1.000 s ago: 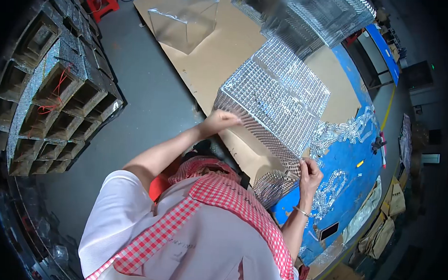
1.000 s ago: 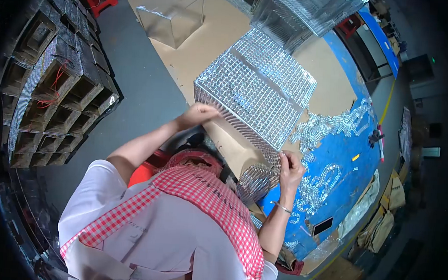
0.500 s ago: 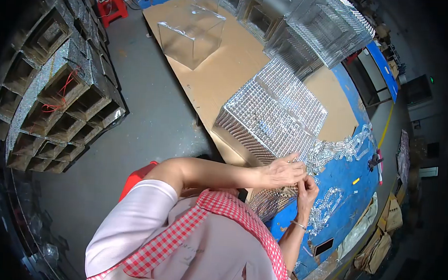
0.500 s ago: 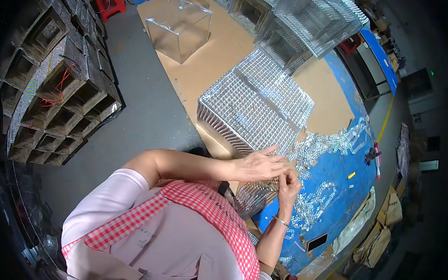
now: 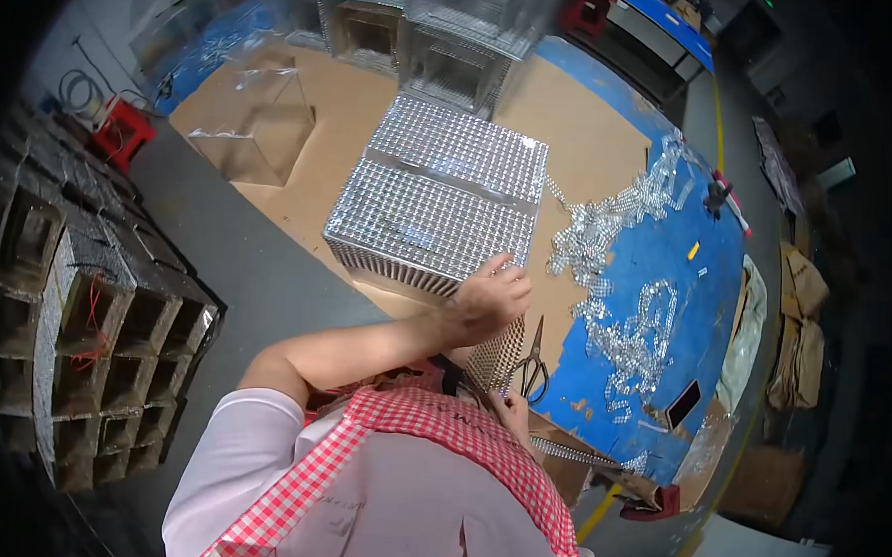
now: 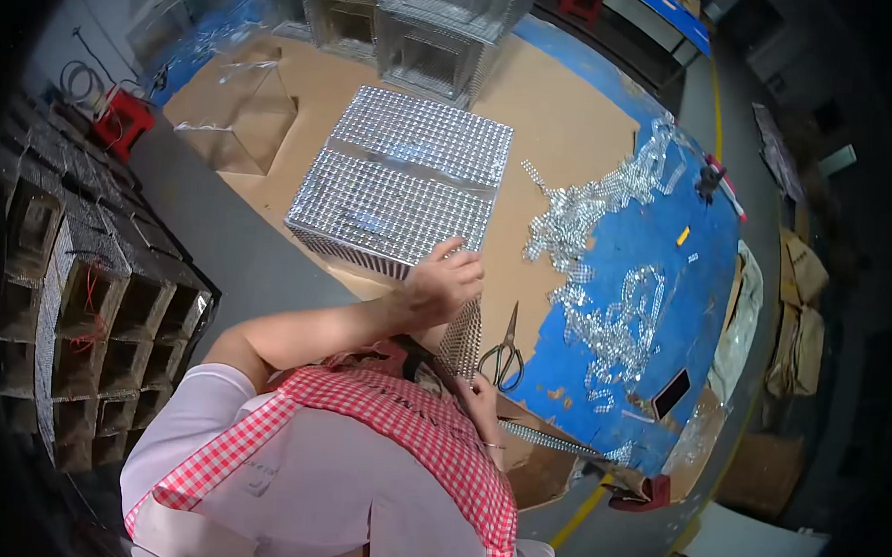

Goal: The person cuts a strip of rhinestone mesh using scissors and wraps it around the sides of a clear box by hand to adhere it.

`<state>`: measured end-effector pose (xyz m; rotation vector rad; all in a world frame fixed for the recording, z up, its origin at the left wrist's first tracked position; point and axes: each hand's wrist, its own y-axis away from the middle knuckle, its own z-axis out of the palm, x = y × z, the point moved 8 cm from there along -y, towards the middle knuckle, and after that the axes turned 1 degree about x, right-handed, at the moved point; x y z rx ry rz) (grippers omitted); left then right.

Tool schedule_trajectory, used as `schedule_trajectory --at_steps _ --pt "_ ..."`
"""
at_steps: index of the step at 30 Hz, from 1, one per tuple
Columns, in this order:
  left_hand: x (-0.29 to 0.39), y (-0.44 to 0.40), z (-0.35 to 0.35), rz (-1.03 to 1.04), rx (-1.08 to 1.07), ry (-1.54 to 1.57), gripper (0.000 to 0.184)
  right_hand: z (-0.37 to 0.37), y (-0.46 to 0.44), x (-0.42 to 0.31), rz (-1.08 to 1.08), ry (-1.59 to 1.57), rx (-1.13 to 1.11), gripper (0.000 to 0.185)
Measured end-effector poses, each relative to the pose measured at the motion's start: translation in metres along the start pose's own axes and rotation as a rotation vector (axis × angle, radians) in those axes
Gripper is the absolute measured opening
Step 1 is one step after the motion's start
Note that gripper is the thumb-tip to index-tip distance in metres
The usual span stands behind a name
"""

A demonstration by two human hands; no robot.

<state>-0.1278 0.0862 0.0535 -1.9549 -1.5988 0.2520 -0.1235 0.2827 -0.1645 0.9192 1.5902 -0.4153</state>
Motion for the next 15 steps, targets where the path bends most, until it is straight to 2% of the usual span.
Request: schedule_trajectory --at_steps 1,3,5,8,9,11,12,13,14,15 --pt "0.0 0.001 0.0 -0.006 0.014 -0.011 0.014 -0.003 0.008 -0.001 0.021 -0.067 0.064 0.015" --pt "0.001 0.008 -0.004 0.016 -0.043 0.043 0.013 -0.047 0.041 -0.011 0.269 -0.077 0.235 0.02" --pt "0.008 0.02 -0.012 0.049 -0.062 0.083 0.016 -0.105 0.062 -0.05 0.12 0.218 0.37 0.013" --pt "0.029 0.042 -0.034 0.089 -0.079 0.106 0.029 -0.155 0.073 -0.167 -0.261 0.673 0.474 0.007" --pt "0.033 0.044 -0.041 0.068 -0.224 0.2 0.045 -0.158 0.068 -0.199 -0.306 0.711 0.475 0.006" --pt "0.039 0.058 -0.044 0.085 -0.176 0.245 0.051 -0.15 0.036 -0.235 -0.425 0.768 0.449 0.007" --pt "0.041 0.064 -0.046 0.093 -0.15 0.264 0.055 -0.143 0.014 -0.248 -0.5 0.787 0.423 0.01" --pt "0.043 0.067 -0.051 0.083 -0.133 0.264 0.055 -0.135 -0.013 -0.255 -0.495 0.784 0.423 0.021" --pt "0.044 0.069 -0.053 0.084 -0.119 0.259 0.054 -0.133 -0.048 -0.245 -0.384 0.655 0.383 0.034" --pt "0.043 0.071 -0.053 0.084 -0.107 0.253 0.052 -0.126 -0.083 -0.24 -0.378 0.572 0.337 0.044"
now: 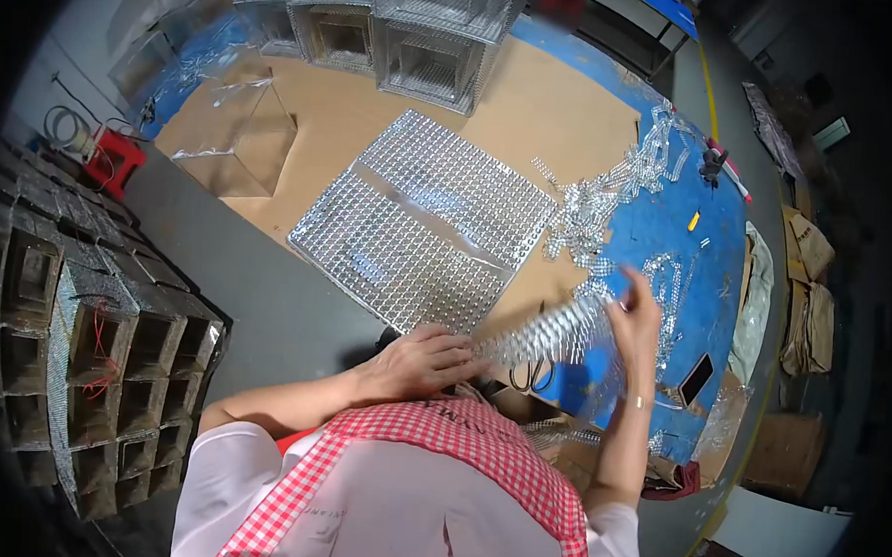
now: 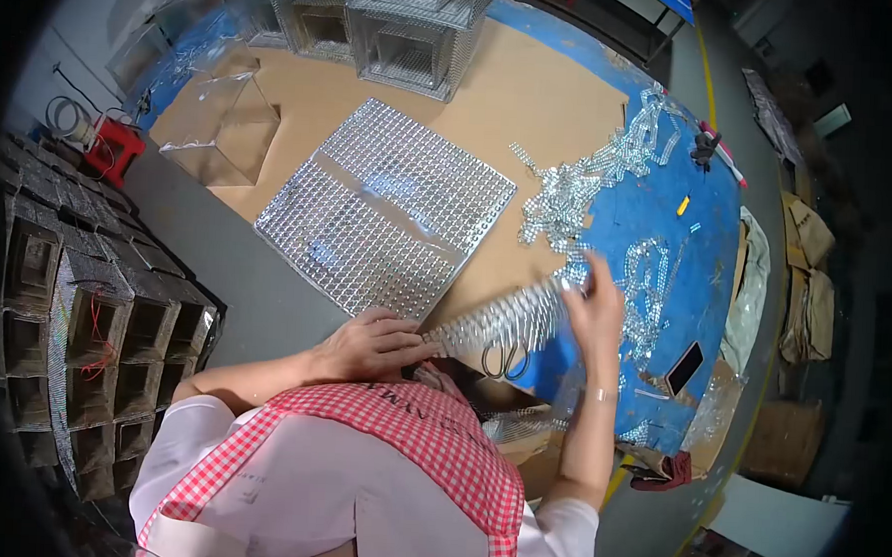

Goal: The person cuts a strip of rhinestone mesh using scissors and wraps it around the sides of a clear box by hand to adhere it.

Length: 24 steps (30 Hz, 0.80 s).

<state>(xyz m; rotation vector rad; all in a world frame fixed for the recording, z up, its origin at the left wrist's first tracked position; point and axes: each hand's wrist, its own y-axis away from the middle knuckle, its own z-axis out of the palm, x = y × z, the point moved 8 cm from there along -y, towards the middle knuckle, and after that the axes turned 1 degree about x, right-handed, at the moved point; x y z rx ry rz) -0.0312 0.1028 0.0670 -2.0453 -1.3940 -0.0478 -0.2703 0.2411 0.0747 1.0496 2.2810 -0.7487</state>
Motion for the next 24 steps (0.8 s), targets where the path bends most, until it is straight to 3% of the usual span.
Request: schedule_trajectory --at_steps 2,5,8,11,14,17,19,23,24 --pt "0.002 0.005 -0.005 -0.008 0.024 0.0 0.046 0.044 -0.04 0.002 0.153 -0.297 -0.215 0.055" --pt "0.005 0.013 -0.006 -0.02 0.091 -0.043 0.046 0.097 -0.073 0.006 0.132 -0.498 -0.387 0.062" --pt "0.001 0.014 -0.012 -0.17 0.051 0.07 0.044 0.12 -0.079 -0.011 0.162 -0.508 -0.623 0.066" --pt "-0.01 0.021 -0.002 -0.196 0.061 -0.008 0.052 0.12 -0.085 0.002 0.128 -0.522 -0.591 0.063" --pt "-0.002 0.018 -0.015 -0.086 0.034 -0.196 0.052 0.094 -0.073 0.004 0.146 -0.494 -0.517 0.061" --pt "-0.052 0.054 -0.048 -0.298 0.073 -0.431 0.047 0.075 -0.041 -0.007 0.043 -0.378 -0.442 0.061" --pt "-0.098 0.072 -0.076 -0.487 0.104 -0.28 0.052 0.094 -0.005 -0.013 0.065 -0.305 -0.389 0.062" --pt "-0.118 0.081 -0.092 -0.501 0.072 -0.18 0.051 0.103 0.024 -0.035 0.027 -0.22 -0.295 0.068" --pt "-0.111 0.076 -0.089 -0.48 0.07 -0.151 0.048 0.101 0.03 -0.033 0.115 -0.12 -0.311 0.073"
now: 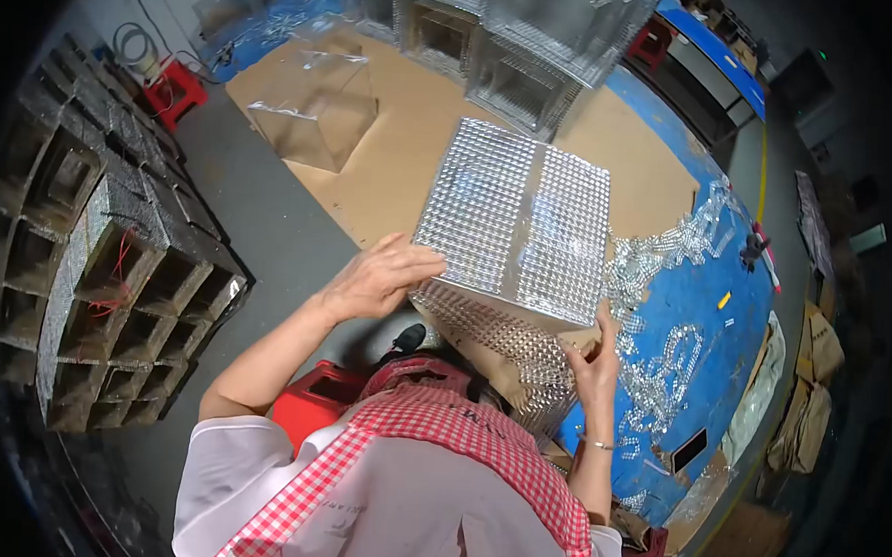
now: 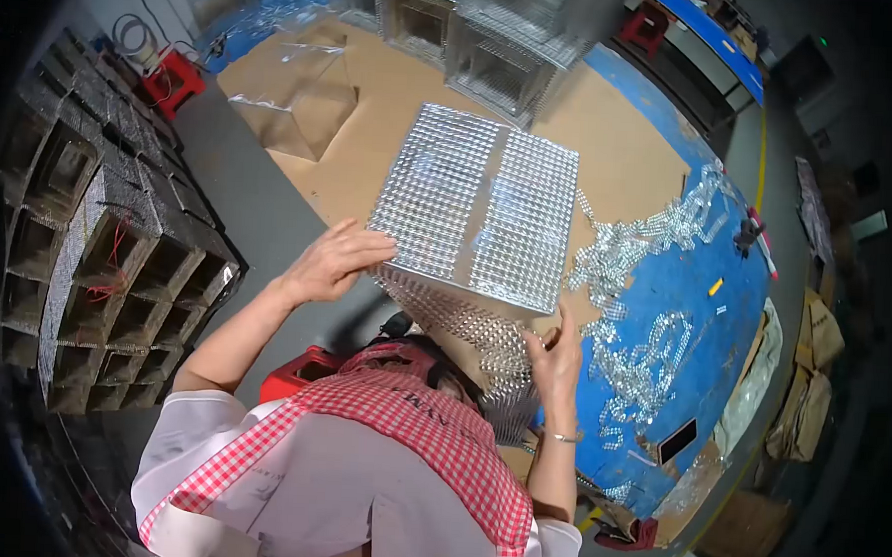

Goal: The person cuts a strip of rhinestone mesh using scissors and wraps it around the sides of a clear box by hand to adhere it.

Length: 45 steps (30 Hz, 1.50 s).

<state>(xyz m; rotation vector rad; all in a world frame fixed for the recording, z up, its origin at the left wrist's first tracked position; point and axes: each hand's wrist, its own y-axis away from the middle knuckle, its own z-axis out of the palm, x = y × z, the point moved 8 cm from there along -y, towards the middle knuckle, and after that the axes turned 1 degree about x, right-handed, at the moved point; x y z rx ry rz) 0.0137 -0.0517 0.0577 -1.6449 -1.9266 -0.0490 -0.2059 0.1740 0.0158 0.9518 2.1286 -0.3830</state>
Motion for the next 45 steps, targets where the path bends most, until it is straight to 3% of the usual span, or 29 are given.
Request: schedule_trajectory --at_steps 4,7,8,11,14,17,20,26,29,32,35,38,41,45 --pt "-0.002 0.002 0.007 -0.011 -0.032 0.04 0.038 0.007 0.026 -0.001 -0.026 0.129 0.11 0.082" --pt "-0.009 0.002 0.009 -0.013 -0.036 0.082 0.037 0.01 0.029 0.001 -0.004 -0.008 0.128 0.08" --pt "-0.011 0.002 0.01 -0.012 -0.039 0.096 0.037 0.012 0.027 0.006 0.077 -0.191 0.088 0.079" --pt "-0.012 0.019 -0.014 -0.144 0.397 0.065 0.033 0.009 0.015 0.028 0.17 -0.385 0.024 0.075" --pt "-0.055 0.074 0.023 -0.748 0.72 0.255 0.026 0.006 0.019 0.002 0.106 -0.291 0.035 0.074" --pt "-0.063 0.088 0.103 -0.803 0.634 0.907 0.021 0.011 0.024 0.001 0.084 -0.246 0.01 0.078" --pt "-0.091 0.094 0.148 -1.014 0.566 1.22 0.017 0.014 0.025 0.003 0.066 -0.263 -0.005 0.082" --pt "-0.096 0.1 0.156 -0.925 0.498 1.117 0.016 0.018 0.025 0.002 0.072 -0.28 0.016 0.082" --pt "-0.082 0.094 0.162 -1.076 0.753 1.784 0.02 0.021 0.025 0.003 0.083 -0.402 0.038 0.082" --pt "-0.074 0.084 0.165 -0.995 0.589 1.837 0.021 0.027 0.023 0.019 0.066 -0.508 0.056 0.08" --pt "-0.076 0.086 0.175 -0.935 0.443 1.724 0.02 0.026 0.019 0.03 0.077 -0.575 0.071 0.077" --pt "-0.121 0.12 0.193 -1.106 0.37 0.938 0.02 0.029 0.019 0.028 0.066 -0.567 0.109 0.076" --pt "-0.022 0.081 0.034 -0.532 0.878 0.003 0.023 0.029 0.02 0.024 0.027 -0.531 0.127 0.074" --pt "0.022 0.029 0.026 0.068 0.351 -0.168 0.027 0.023 0.019 0.023 -0.043 -0.199 0.152 0.079"
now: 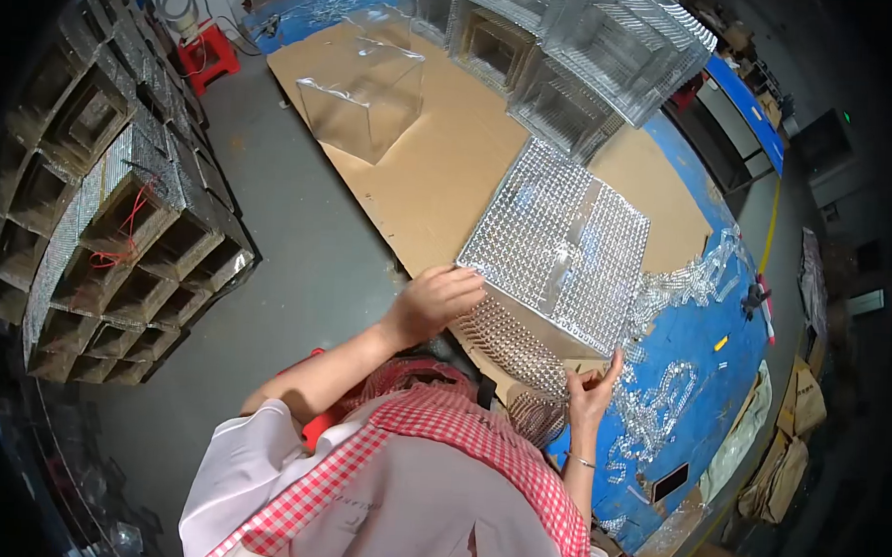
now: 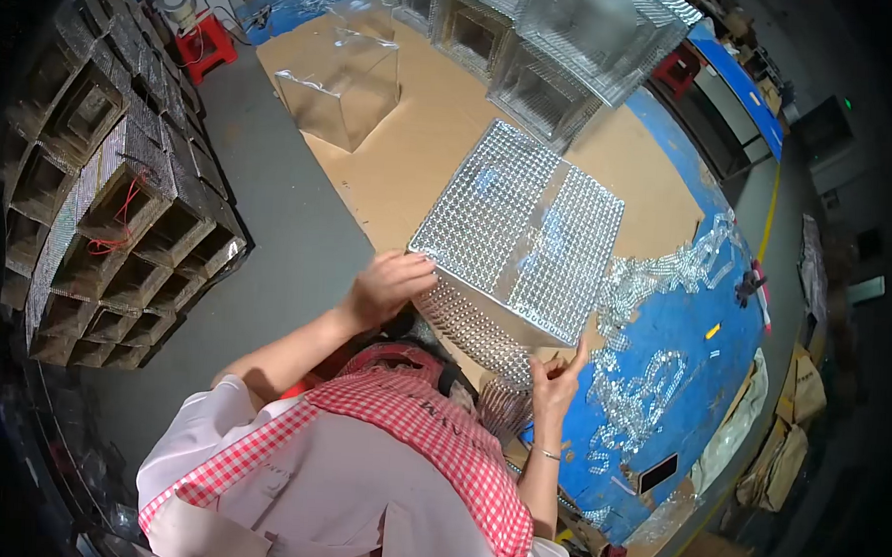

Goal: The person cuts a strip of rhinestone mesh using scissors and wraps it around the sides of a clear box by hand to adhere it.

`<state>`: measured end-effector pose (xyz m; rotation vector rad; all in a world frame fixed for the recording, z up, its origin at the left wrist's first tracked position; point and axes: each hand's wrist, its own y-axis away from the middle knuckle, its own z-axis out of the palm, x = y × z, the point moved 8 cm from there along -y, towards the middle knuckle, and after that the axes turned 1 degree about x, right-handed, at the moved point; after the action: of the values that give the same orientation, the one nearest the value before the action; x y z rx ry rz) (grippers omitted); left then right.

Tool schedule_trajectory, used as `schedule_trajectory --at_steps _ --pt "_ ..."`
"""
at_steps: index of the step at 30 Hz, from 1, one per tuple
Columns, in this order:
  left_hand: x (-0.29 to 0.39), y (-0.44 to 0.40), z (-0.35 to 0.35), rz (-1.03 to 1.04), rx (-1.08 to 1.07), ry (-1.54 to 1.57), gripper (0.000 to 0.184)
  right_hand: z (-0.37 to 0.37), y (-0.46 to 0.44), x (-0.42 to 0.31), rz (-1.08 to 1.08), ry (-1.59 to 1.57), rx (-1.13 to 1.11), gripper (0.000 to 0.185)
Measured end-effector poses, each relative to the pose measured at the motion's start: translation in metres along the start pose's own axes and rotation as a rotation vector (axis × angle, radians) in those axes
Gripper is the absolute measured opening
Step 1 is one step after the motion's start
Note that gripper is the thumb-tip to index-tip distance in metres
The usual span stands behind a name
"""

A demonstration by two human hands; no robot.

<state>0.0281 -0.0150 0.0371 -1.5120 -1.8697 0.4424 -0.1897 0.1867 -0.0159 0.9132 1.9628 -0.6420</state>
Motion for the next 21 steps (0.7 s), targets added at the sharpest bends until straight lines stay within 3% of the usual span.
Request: schedule_trajectory --at_steps 4,10,13,16,17,20,21 --pt "-0.008 -0.006 -0.01 -0.041 0.03 -0.004 0.03 0.006 0.007 -0.001 0.083 -0.314 -0.05 0.08" --pt "-0.01 -0.012 -0.014 -0.057 -0.012 0.006 0.029 0.008 0.011 -0.004 0.185 -0.518 0.024 0.077" --pt "-0.008 -0.016 -0.016 -0.055 -0.023 -0.008 0.028 0.004 0.016 -0.013 0.163 -0.3 0.012 0.074" --pt "-0.008 -0.017 -0.017 -0.052 -0.033 -0.021 0.026 -0.005 0.012 0.007 0.031 0.036 0.259 0.065" --pt "-0.007 -0.019 -0.016 -0.053 -0.032 -0.028 0.026 -0.006 0.012 0.033 0.239 -0.149 0.257 0.056" --pt "-0.007 -0.02 -0.015 -0.043 -0.032 -0.025 0.022 0.007 0.009 0.061 0.295 -0.326 0.099 0.048" --pt "-0.006 -0.023 -0.016 -0.036 -0.045 -0.019 0.021 0.018 0.015 0.048 0.361 -0.298 -0.099 0.036"
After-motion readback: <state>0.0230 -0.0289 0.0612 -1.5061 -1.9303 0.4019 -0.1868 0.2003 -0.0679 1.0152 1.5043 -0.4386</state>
